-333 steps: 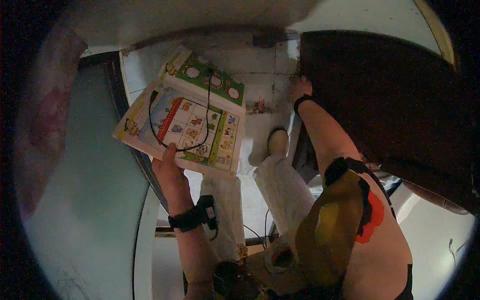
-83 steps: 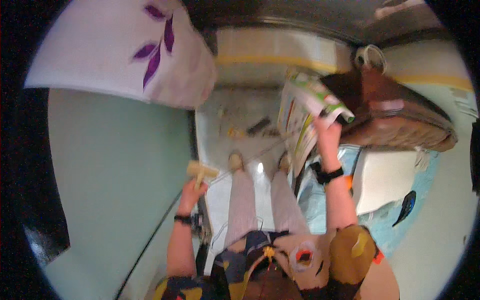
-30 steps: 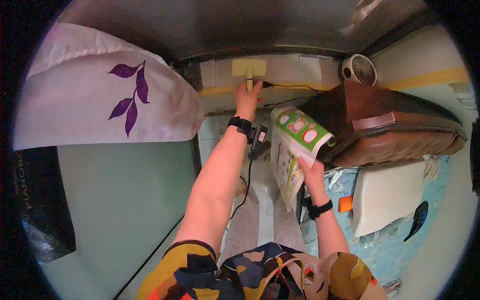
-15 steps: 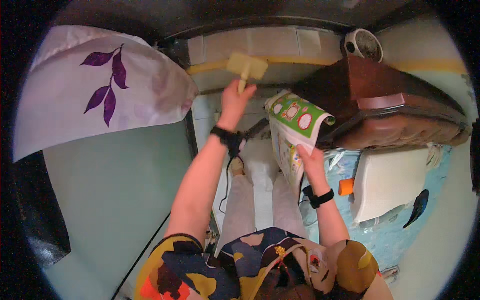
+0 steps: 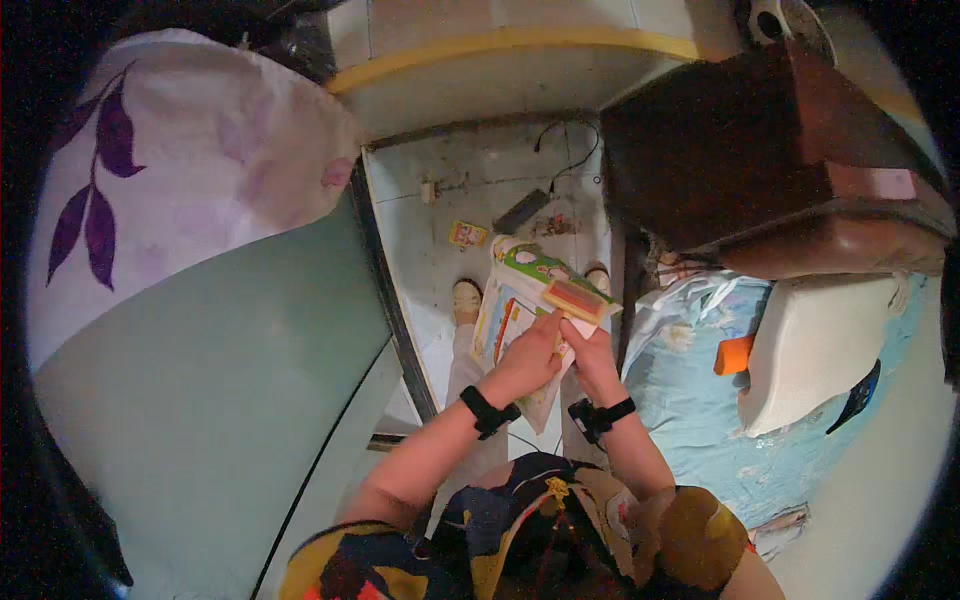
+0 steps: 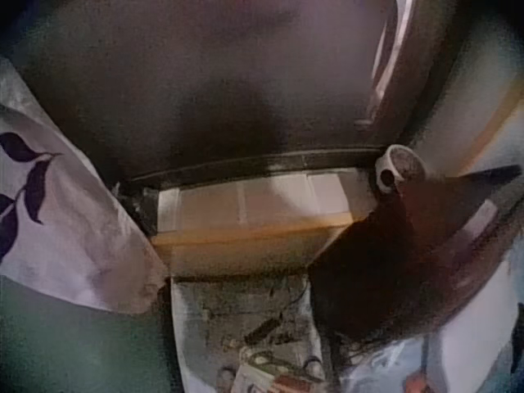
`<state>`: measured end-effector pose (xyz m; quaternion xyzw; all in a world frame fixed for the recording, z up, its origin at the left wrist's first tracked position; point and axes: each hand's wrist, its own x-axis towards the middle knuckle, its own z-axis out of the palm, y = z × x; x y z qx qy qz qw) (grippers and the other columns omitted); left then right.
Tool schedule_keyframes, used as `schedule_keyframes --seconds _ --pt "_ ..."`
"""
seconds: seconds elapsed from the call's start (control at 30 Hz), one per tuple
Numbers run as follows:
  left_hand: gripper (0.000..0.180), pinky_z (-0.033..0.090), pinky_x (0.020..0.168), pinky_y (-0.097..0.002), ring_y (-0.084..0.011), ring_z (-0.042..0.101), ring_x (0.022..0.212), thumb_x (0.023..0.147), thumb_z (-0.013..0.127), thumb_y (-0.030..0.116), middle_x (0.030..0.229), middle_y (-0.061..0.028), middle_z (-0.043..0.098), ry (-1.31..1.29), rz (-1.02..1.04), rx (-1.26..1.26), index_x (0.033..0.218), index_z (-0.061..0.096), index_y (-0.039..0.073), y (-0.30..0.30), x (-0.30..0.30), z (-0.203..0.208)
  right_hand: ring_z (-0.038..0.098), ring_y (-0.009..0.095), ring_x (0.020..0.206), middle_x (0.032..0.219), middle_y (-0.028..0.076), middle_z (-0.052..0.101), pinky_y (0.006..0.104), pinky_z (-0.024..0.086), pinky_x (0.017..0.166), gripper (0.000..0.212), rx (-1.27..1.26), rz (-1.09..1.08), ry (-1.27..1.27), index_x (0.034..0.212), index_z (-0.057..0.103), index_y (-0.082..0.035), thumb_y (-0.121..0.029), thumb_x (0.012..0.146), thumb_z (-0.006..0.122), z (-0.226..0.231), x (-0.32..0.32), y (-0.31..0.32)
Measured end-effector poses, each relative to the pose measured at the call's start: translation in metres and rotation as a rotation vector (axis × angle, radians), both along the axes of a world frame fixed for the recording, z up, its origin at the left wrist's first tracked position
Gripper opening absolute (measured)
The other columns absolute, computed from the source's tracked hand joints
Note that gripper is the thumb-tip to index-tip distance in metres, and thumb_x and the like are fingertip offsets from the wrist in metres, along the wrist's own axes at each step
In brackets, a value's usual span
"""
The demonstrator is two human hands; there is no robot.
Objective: The person mops the floor with a flat mop, moves a white board containing a yellow cloth, and picks up a children's book and a small item from the floor to place them on a shelf.
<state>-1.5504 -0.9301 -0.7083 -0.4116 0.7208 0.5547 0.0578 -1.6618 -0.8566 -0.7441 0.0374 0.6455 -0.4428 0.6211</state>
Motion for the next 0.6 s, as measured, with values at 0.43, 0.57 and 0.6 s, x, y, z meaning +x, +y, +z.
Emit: schedule_keyframes --seconds 0.43,0.57,0.6 --pt "0.013 0.046 0.06 -0.0395 -0.0334 0.058 0.072 0.073 0.055 0.014 0.077 -0.0164 0.06 -0.074 0.094 -0.427 0.082 0.06 0.005 -0.171 -0.066 -0.21 0.054 0.01 0.079 0.088 0.004 0.06 0.0255 0.044 0.07 0.03 -0.074 0.395 0.357 0.102 0.057 -0.002 -0.01 0.074 0.059 -0.062 -0.029 0.01" --pt "0.012 0.048 0.067 -0.0412 -0.0313 0.06 0.08 0.072 0.058 0.01 0.085 -0.0151 0.062 -0.534 -0.237 -0.229 0.083 0.061 0.006 -0.194 -0.123 -0.306 0.057 0.011 0.076 0.085 0.007 0.063 0.0249 0.045 0.067 0.03 0.019 0.633 0.352 0.102 0.058 -0.004 -0.012 0.073 0.06 -0.083 -0.075 0.0" --pt "0.022 0.048 0.069 -0.0418 -0.0283 0.06 0.084 0.068 0.064 0.017 0.089 -0.016 0.061 -0.425 -0.182 -0.667 0.087 0.062 0.006 -0.203 -0.088 -0.353 0.058 0.011 0.077 0.087 0.008 0.064 0.0244 0.045 0.067 0.031 -0.056 0.725 0.353 0.103 0.058 -0.004 -0.013 0.073 0.06 -0.088 -0.071 -0.013"
